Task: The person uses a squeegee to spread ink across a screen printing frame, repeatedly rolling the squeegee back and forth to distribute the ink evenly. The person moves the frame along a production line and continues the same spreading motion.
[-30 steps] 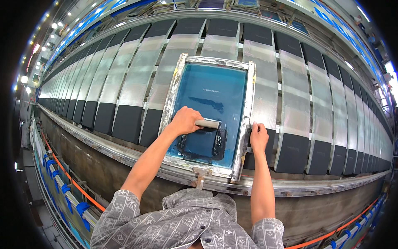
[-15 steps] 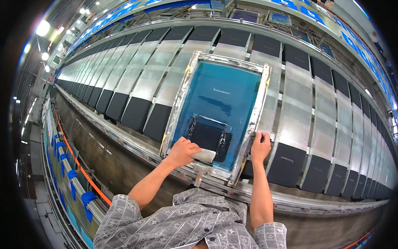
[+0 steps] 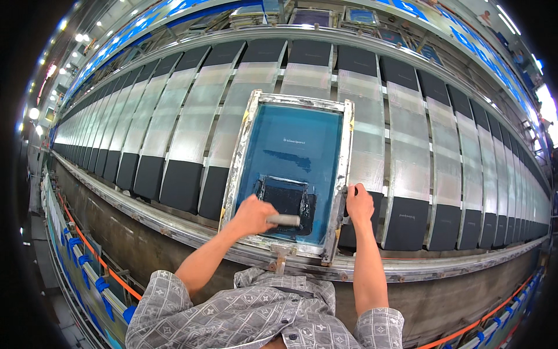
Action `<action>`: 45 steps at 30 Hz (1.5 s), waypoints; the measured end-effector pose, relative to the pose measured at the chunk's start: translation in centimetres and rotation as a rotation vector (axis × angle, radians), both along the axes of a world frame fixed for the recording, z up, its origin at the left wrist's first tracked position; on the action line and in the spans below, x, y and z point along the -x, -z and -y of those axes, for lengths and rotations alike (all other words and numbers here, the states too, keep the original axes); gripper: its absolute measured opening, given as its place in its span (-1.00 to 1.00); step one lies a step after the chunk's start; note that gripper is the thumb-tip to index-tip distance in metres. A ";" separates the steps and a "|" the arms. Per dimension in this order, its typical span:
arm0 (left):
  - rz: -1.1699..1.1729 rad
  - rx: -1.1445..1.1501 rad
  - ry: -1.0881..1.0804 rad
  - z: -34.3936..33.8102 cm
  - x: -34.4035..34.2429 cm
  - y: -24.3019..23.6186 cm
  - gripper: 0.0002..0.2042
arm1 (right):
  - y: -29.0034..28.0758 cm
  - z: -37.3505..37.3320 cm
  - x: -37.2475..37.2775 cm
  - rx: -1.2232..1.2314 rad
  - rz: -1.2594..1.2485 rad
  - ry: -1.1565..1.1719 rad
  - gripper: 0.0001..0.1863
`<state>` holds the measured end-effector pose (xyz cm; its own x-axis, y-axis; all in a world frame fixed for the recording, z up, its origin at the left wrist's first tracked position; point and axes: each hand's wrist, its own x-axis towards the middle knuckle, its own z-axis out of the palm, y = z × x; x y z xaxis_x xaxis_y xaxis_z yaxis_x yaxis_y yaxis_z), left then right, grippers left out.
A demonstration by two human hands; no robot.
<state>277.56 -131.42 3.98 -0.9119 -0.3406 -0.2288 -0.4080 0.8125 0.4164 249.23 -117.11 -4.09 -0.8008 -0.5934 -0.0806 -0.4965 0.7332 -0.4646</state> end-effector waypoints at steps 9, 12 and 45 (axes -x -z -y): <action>0.103 0.146 0.064 8.0 6.9 0.2 -0.82 | -8.5 9.3 -6.3 0.143 -0.072 -0.877 -0.70; -0.049 0.179 -0.015 6.3 5.7 2.4 -0.88 | -4.8 8.8 -7.8 0.184 -0.062 -0.781 -0.82; -0.154 0.189 -0.152 6.9 -16.6 0.4 -0.61 | -0.8 11.2 -16.2 0.612 0.332 0.178 -0.66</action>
<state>294.19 -138.33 3.62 -0.8663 -0.4993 -0.0109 -0.4745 0.8161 0.3299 265.45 -128.33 -3.25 -0.8807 -0.4728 -0.0308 -0.1553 0.3494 -0.9240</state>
